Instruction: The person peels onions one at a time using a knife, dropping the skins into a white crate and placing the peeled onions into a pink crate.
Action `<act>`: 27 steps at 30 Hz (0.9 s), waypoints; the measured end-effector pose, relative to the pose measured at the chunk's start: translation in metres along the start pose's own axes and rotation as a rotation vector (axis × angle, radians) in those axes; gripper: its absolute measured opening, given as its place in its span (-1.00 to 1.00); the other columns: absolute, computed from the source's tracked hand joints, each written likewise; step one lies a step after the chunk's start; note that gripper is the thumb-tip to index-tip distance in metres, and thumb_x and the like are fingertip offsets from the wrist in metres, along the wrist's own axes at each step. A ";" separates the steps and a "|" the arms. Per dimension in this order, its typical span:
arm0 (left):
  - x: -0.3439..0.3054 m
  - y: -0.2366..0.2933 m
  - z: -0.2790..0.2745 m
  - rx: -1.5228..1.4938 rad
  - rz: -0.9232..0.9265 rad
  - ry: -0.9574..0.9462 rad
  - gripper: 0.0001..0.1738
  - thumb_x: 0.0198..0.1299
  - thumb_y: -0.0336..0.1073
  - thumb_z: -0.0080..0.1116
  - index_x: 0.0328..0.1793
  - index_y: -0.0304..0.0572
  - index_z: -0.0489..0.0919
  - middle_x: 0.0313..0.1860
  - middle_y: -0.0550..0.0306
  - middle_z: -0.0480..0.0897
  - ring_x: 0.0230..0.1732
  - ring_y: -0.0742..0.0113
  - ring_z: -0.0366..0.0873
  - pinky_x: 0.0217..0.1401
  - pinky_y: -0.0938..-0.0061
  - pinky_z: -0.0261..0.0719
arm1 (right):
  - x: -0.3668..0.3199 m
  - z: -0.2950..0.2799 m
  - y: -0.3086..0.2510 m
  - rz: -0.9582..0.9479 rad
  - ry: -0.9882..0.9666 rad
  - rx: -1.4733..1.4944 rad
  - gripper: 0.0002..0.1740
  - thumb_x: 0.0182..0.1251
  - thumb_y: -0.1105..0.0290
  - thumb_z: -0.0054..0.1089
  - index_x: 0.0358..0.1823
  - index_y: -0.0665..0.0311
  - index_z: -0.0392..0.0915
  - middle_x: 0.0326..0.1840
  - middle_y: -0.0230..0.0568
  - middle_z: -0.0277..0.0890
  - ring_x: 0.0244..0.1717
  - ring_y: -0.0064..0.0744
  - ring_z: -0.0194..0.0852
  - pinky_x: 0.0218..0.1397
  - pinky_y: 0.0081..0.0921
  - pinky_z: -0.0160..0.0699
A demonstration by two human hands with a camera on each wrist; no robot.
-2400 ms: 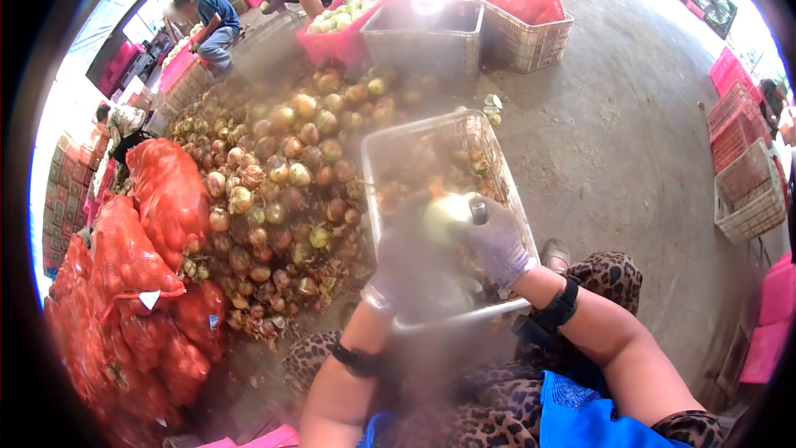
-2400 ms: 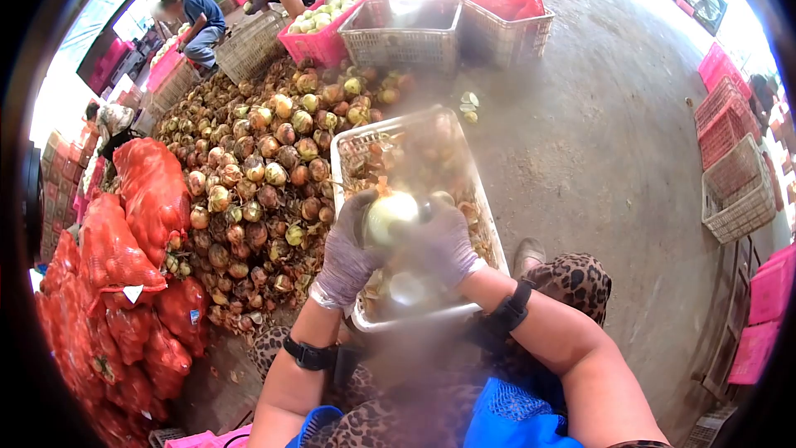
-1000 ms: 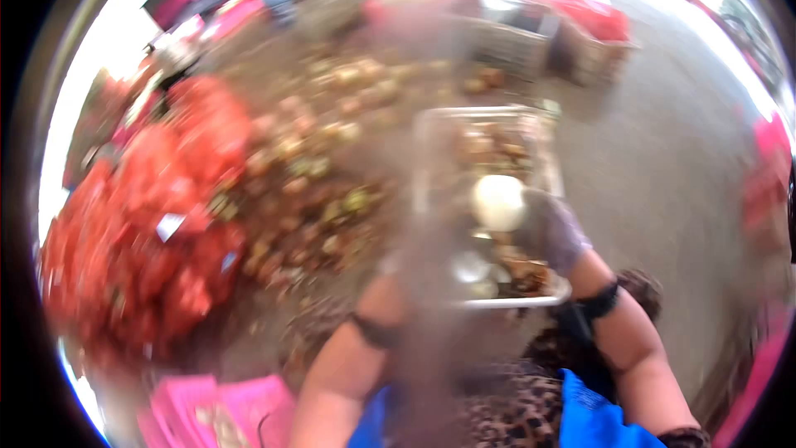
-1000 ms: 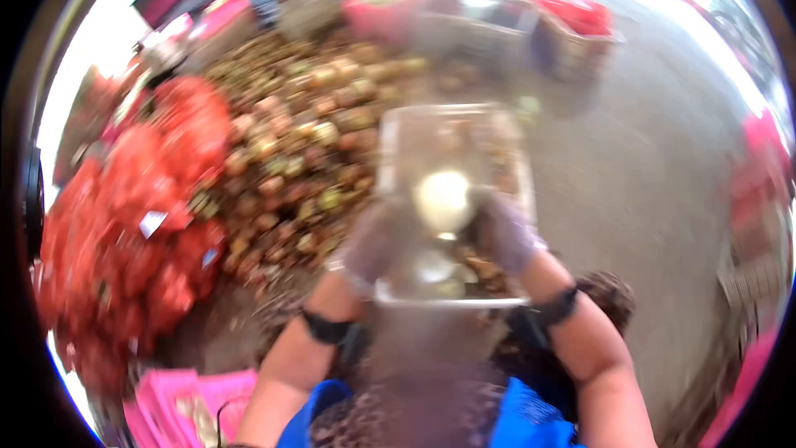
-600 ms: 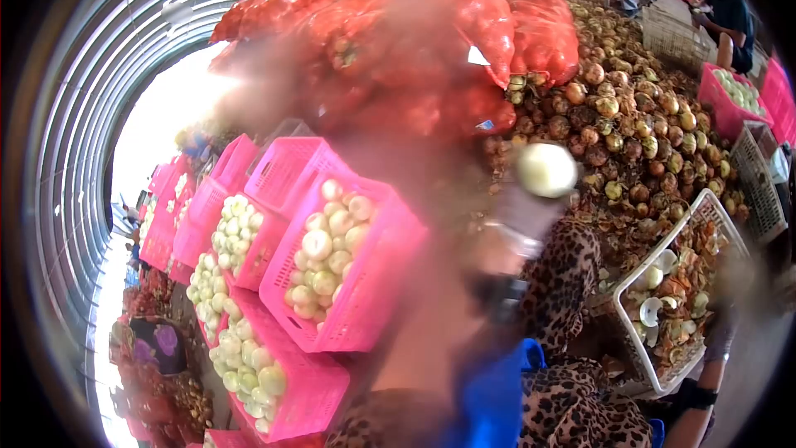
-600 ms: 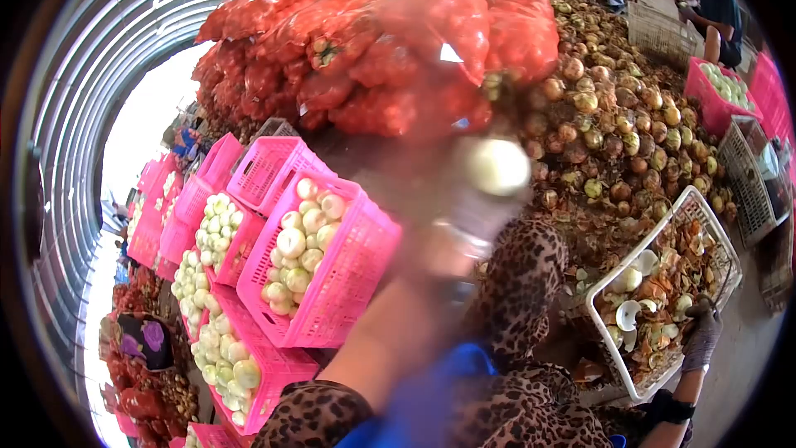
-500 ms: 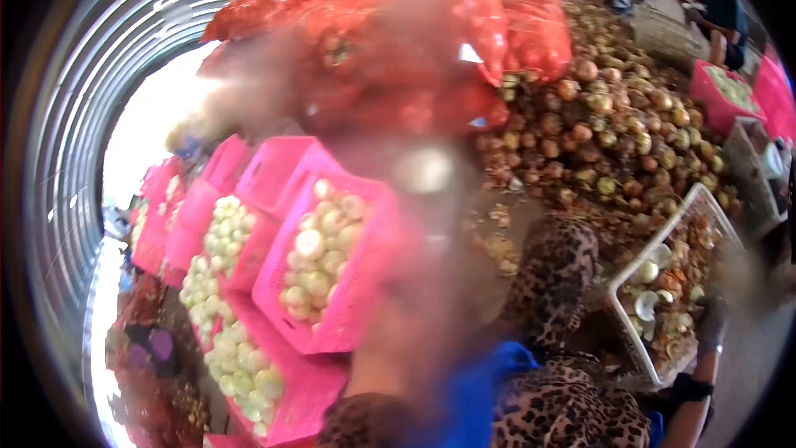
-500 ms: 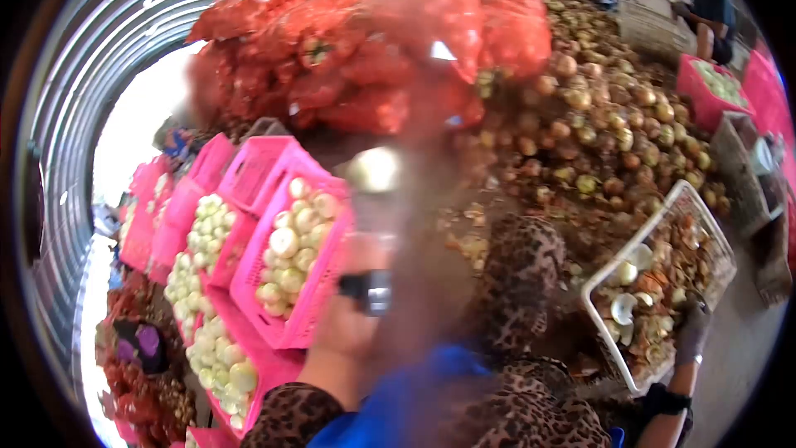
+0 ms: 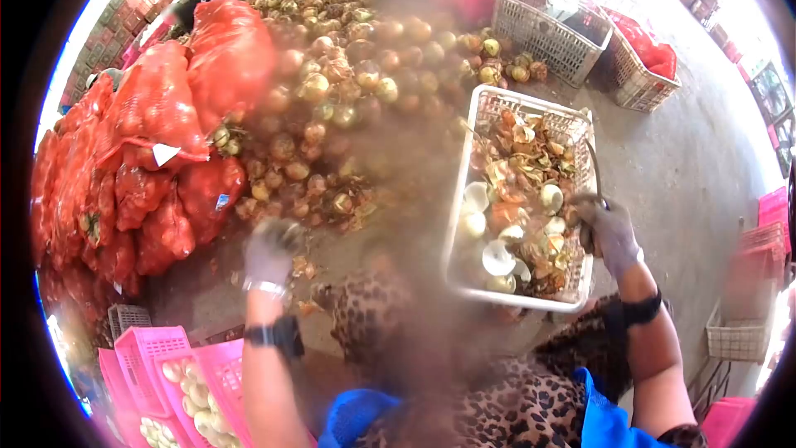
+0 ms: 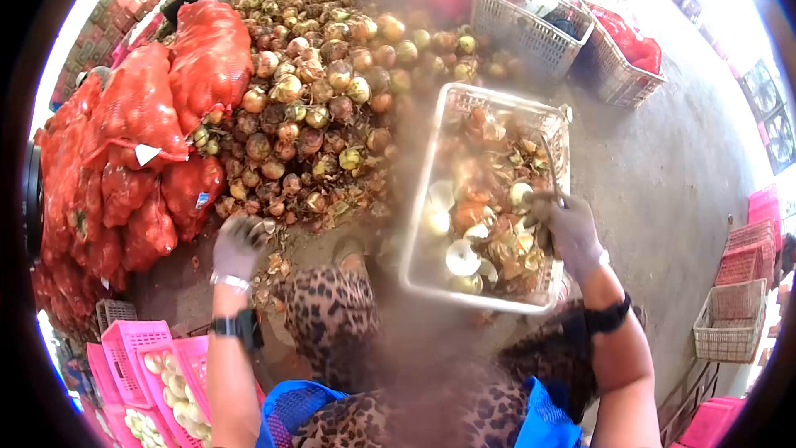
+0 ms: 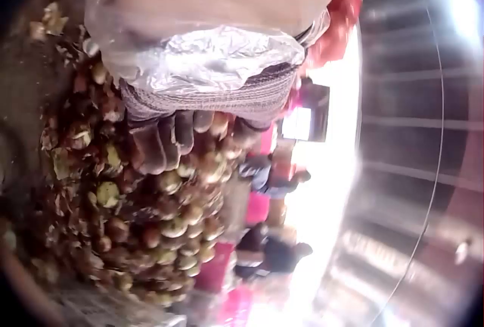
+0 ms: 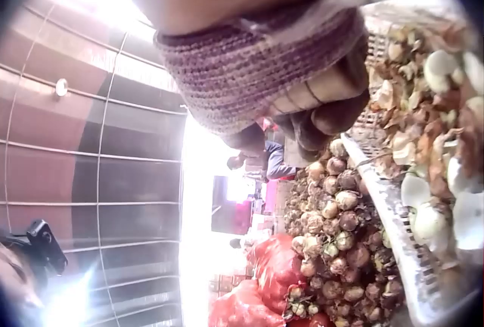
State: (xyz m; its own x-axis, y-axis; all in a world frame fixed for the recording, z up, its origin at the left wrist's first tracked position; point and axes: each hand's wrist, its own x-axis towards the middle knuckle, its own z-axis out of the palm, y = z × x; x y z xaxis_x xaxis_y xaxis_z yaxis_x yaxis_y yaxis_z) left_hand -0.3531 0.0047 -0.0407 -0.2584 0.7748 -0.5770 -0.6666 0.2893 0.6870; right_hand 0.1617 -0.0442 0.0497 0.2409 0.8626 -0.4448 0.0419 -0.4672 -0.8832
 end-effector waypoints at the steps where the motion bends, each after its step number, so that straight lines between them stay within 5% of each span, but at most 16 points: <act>1: 0.053 -0.013 0.007 0.133 -0.043 -0.416 -0.84 0.30 -0.23 0.00 -0.12 -0.12 0.44 -0.42 0.23 0.40 -0.39 0.34 0.39 -0.34 0.44 0.42 | 0.009 -0.002 0.007 0.052 0.033 -0.006 -0.74 0.32 0.43 0.06 -0.04 0.41 0.56 -0.54 -0.34 0.55 -0.75 -0.70 0.31 -0.76 -0.68 0.21; 2: 0.088 -0.028 0.036 0.197 -0.083 -0.409 -0.67 0.29 -0.19 0.10 0.04 -0.27 0.44 -0.22 0.00 0.57 -0.29 0.14 0.55 -0.25 0.31 0.59 | 0.012 -0.001 0.007 0.071 0.045 -0.029 -0.75 0.30 0.47 0.06 -0.05 0.41 0.57 -0.54 -0.34 0.54 -0.75 -0.70 0.31 -0.75 -0.68 0.22; 4: 0.158 -0.067 0.099 0.701 -0.014 -0.279 -0.59 0.26 -0.19 0.16 0.17 -0.21 0.48 -0.12 -0.03 0.59 -0.25 0.17 0.59 -0.38 0.39 0.61 | 0.014 0.001 0.005 0.124 0.073 -0.058 -0.76 0.24 0.54 0.08 -0.09 0.42 0.58 -0.54 -0.33 0.53 -0.74 -0.69 0.31 -0.72 -0.69 0.24; 8: 0.269 -0.132 0.199 1.871 0.264 -0.423 -0.33 0.07 -0.07 0.30 0.29 -0.23 0.45 0.12 -0.16 0.59 0.18 0.00 0.52 0.21 0.33 0.45 | 0.038 -0.003 0.012 0.205 0.109 -0.114 -0.75 0.11 0.61 0.13 -0.14 0.48 0.59 -0.55 -0.31 0.54 -0.69 -0.67 0.35 -0.63 -0.69 0.31; 11: 0.321 -0.167 0.248 2.161 0.329 -0.667 -0.29 0.05 -0.09 0.30 0.32 -0.23 0.42 0.22 -0.19 0.52 0.24 -0.07 0.47 0.28 0.27 0.43 | 0.062 -0.006 0.017 0.237 0.163 -0.164 -0.70 0.04 0.62 0.12 -0.13 0.52 0.58 -0.51 -0.24 0.58 -0.63 -0.64 0.41 -0.53 -0.69 0.40; 14: 0.308 -0.176 0.282 2.127 0.175 -0.576 -0.25 0.04 -0.26 0.30 0.41 -0.17 0.32 0.38 -0.15 0.36 0.34 -0.05 0.37 0.33 0.28 0.43 | 0.078 -0.008 0.023 0.306 0.166 -0.195 -0.68 0.04 0.59 0.14 -0.12 0.52 0.57 -0.49 -0.22 0.59 -0.58 -0.63 0.44 -0.48 -0.70 0.44; 17: 0.335 -0.195 0.257 2.275 0.053 -0.611 -0.17 0.03 -0.36 0.31 0.47 -0.11 0.25 0.42 -0.13 0.32 0.35 -0.03 0.38 0.33 0.29 0.45 | 0.084 -0.004 0.025 0.352 0.107 -0.192 -0.68 0.03 0.61 0.13 -0.12 0.51 0.57 -0.47 -0.24 0.59 -0.56 -0.63 0.45 -0.48 -0.69 0.45; 19: 0.303 -0.185 0.255 2.143 0.000 -0.491 -0.13 0.02 -0.34 0.32 0.50 -0.13 0.20 0.36 -0.15 0.41 0.25 0.04 0.48 0.28 0.33 0.49 | 0.083 -0.004 0.021 0.343 0.100 -0.178 -0.68 0.03 0.61 0.15 -0.12 0.50 0.58 -0.46 -0.25 0.59 -0.56 -0.64 0.45 -0.49 -0.70 0.45; 21: 0.349 -0.210 0.188 1.731 0.090 -0.494 -0.10 -0.06 -0.31 0.38 0.46 -0.28 0.25 0.25 -0.09 0.52 0.05 0.19 0.58 0.13 0.46 0.55 | 0.076 -0.007 0.012 0.333 0.111 -0.129 -0.68 0.03 0.60 0.16 -0.12 0.49 0.58 -0.46 -0.26 0.58 -0.56 -0.64 0.45 -0.49 -0.70 0.45; 23: 0.294 -0.175 0.185 1.060 -0.247 -0.621 -0.17 -0.10 -0.35 0.40 0.38 -0.23 0.34 0.19 -0.01 0.54 0.05 0.19 0.56 0.15 0.40 0.55 | 0.063 -0.007 0.003 0.332 0.069 -0.072 -0.70 0.07 0.57 0.20 -0.11 0.47 0.58 -0.46 -0.26 0.57 -0.56 -0.64 0.45 -0.50 -0.70 0.44; 25: 0.257 -0.150 0.177 0.618 -0.306 -0.783 -0.21 -0.15 -0.33 0.42 0.32 -0.15 0.40 0.17 0.06 0.53 0.09 0.17 0.53 0.20 0.30 0.52 | 0.046 -0.002 -0.004 0.305 0.002 -0.056 -0.71 0.10 0.54 0.23 -0.10 0.45 0.59 -0.46 -0.27 0.56 -0.56 -0.66 0.44 -0.51 -0.70 0.43; 27: 0.182 -0.112 0.199 0.535 -0.377 -0.928 -0.14 -0.15 -0.16 0.44 0.35 -0.18 0.38 0.18 0.06 0.52 0.16 0.12 0.50 0.26 0.22 0.51 | 0.028 -0.002 0.016 0.208 -0.110 -0.165 -0.70 0.17 0.45 0.27 -0.04 0.34 0.60 -0.37 -0.35 0.58 -0.37 -0.66 0.46 -0.30 -0.65 0.49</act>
State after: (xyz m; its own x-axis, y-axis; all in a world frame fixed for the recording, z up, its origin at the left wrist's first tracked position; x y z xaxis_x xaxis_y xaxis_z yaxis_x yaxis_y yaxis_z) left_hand -0.1861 0.2257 -0.1347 0.6620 0.6400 -0.3902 -0.1498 0.6230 0.7677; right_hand 0.1708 -0.0275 0.0234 0.1546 0.7566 -0.6353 0.1620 -0.6537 -0.7392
